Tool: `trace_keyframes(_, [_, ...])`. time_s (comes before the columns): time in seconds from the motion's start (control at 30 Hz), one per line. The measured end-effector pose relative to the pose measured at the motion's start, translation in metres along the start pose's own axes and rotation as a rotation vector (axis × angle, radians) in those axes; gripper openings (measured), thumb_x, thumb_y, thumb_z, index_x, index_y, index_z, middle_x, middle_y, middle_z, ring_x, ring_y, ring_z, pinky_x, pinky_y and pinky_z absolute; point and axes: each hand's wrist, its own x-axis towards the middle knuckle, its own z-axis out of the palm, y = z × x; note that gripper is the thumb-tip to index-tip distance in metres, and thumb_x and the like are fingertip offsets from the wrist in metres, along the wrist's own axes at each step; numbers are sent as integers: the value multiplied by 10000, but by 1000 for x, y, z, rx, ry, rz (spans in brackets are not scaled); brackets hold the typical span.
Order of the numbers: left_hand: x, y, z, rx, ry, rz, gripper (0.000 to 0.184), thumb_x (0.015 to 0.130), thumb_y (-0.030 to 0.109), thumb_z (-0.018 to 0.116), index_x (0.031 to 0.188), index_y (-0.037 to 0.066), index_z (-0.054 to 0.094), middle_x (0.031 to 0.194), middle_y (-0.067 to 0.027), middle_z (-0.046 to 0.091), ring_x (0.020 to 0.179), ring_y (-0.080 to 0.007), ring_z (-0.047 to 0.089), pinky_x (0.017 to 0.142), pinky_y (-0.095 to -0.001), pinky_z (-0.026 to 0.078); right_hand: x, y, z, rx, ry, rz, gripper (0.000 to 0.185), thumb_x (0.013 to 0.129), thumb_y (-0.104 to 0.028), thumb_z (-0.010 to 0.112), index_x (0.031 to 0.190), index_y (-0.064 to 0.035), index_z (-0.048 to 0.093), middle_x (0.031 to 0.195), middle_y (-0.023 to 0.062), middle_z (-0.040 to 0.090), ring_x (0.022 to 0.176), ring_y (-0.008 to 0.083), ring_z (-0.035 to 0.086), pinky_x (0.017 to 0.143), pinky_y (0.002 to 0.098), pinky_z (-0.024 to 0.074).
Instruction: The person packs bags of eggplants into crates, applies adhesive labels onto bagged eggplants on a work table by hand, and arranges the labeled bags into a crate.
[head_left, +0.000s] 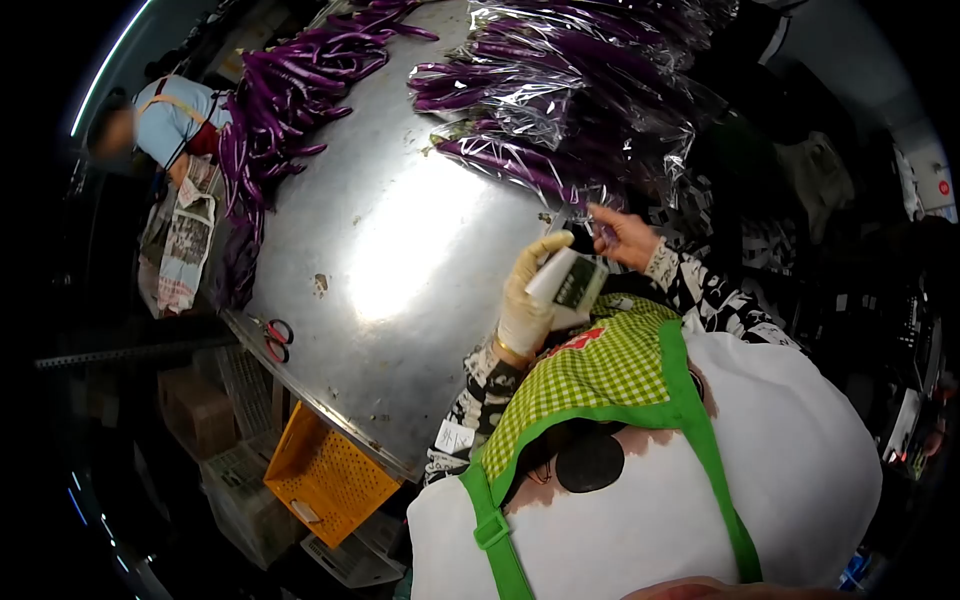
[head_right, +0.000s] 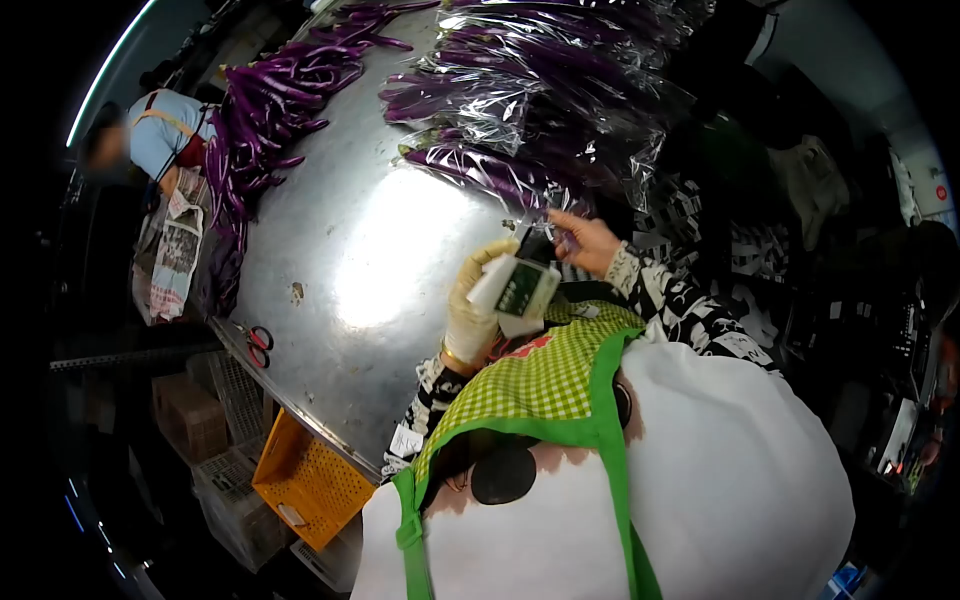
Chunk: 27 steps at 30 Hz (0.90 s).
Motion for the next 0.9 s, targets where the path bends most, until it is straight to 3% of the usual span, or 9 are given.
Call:
trace_keyframes(0.13, [-30, 9, -5, -88, -231, -273, 406, 820, 15, 737, 1196, 45, 585, 901, -42, 673, 700, -104, 660, 546, -217, 558, -22, 38, 40, 96, -107, 318, 139, 944, -160, 642, 943, -59, 547, 737, 11, 473, 570, 64, 407, 451, 183, 307])
trace_keyframes(0.17, [-31, 27, 3, 15, -208, -370, 273, 826, 8, 725, 1087, 31, 648, 826, -21, 671, 674, -77, 646, 513, -201, 525, -31, 45, 54, 83, -143, 375, 156, 958, -178, 622, 951, -63, 518, 738, 8, 462, 567, 59, 400, 446, 182, 300])
trace_keyframes(0.23, [-34, 29, 5, 176, -274, -156, 128, 852, 41, 717, 973, 9, 694, 761, -9, 661, 626, -48, 611, 477, -195, 471, -36, 54, 71, -113, -212, 427, 201, 969, -227, 604, 959, -66, 485, 739, -2, 439, 551, 51, 375, 429, 187, 282])
trace_keyframes(0.37, [-40, 51, 16, 132, -247, -234, 140, 892, 115, 698, 964, -3, 715, 773, -13, 665, 657, -48, 586, 546, -201, 443, -34, 75, 97, -583, -276, 406, 262, 1000, -298, 522, 860, -78, 495, 680, -45, 435, 517, 27, 333, 437, 198, 282])
trace_keyframes(0.47, [-41, 60, 16, 103, -260, -256, 201, 905, 155, 692, 1026, -3, 721, 868, -36, 694, 792, -75, 618, 705, -210, 484, -35, 98, 109, -1180, -376, 210, 356, 948, -328, 542, 891, 9, 641, 809, 99, 651, 667, 158, 593, 618, 319, 496])
trace_keyframes(0.57, [-48, 35, 8, 204, -249, -102, 179, 935, 162, 657, 983, -2, 708, 721, -2, 641, 576, -41, 551, 485, -185, 420, -51, 100, 121, -1556, -502, 238, 334, 963, -310, 542, 960, 5, 652, 883, 88, 668, 741, 154, 615, 666, 307, 505])
trace_keyframes(0.67, [-51, 21, 4, -55, -160, -103, 164, 940, 145, 648, 1000, 2, 700, 757, -22, 668, 635, -59, 607, 507, -193, 466, -50, 90, 116, -1501, -649, 177, 337, 973, -324, 539, 1009, -8, 650, 920, 78, 668, 784, 145, 614, 696, 300, 505])
trace_keyframes(0.77, [-42, 33, 4, -302, 8, -401, 129, 940, 93, 633, 940, -23, 688, 849, -91, 715, 685, -133, 677, 556, -240, 552, -36, 75, 107, -1263, -752, 127, 344, 983, -337, 537, 1058, -20, 647, 957, 68, 669, 826, 136, 614, 727, 293, 505])
trace_keyframes(0.9, [-43, 36, -17, 113, 207, -47, 109, 922, 78, 643, 949, 3, 717, 870, -83, 714, 782, -126, 670, 655, -243, 553, -17, 61, 100, -1036, -851, 92, 359, 997, -355, 534, 1123, -37, 645, 1006, 55, 669, 883, 124, 613, 768, 283, 506])
